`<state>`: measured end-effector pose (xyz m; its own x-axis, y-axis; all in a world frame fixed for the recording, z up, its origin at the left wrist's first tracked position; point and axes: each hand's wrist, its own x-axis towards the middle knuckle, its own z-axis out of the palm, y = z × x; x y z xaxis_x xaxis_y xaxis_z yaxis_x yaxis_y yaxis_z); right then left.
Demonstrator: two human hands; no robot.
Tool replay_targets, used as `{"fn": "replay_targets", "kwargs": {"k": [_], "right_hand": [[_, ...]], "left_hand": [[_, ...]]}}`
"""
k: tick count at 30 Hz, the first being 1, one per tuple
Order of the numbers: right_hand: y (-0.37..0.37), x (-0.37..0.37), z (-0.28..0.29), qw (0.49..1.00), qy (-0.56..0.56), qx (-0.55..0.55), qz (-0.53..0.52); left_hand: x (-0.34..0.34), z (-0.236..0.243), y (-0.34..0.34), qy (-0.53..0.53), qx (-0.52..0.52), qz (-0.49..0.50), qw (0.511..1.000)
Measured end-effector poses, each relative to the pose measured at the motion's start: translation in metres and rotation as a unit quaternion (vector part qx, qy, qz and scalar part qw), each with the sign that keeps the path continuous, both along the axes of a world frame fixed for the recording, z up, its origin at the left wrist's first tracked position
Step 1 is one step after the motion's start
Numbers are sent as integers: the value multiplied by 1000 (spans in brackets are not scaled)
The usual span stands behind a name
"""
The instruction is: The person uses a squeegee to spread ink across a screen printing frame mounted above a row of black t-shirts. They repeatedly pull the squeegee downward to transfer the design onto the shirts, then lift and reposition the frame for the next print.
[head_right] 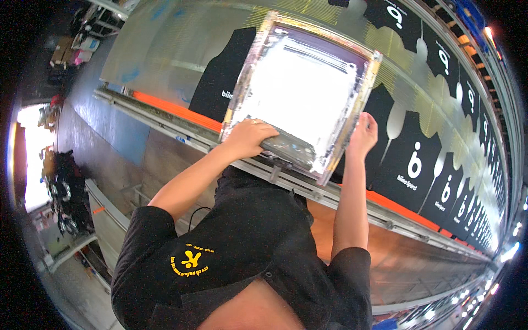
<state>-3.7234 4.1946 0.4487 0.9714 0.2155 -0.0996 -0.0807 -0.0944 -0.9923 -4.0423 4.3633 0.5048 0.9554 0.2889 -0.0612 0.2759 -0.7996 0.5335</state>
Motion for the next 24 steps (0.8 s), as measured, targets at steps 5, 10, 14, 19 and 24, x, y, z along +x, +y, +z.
{"fn": "replay_targets", "kwargs": {"k": [5,10,14,19,24], "right_hand": [[94,-98,-19,997,76,-24,15],[148,-132,-29,998,3,-69,-8],[151,-148,-3,988,-26,-151,-16],[157,-134,-22,991,-13,-135,-15],[152,-130,-31,989,50,-141,-14]], "left_hand": [[-69,1,95,94,-19,23,995],[-114,-19,150,10,42,-52,998],[-77,24,202,73,45,-84,993],[55,17,288,93,76,-70,990],[122,9,349,57,132,-77,987]]}}
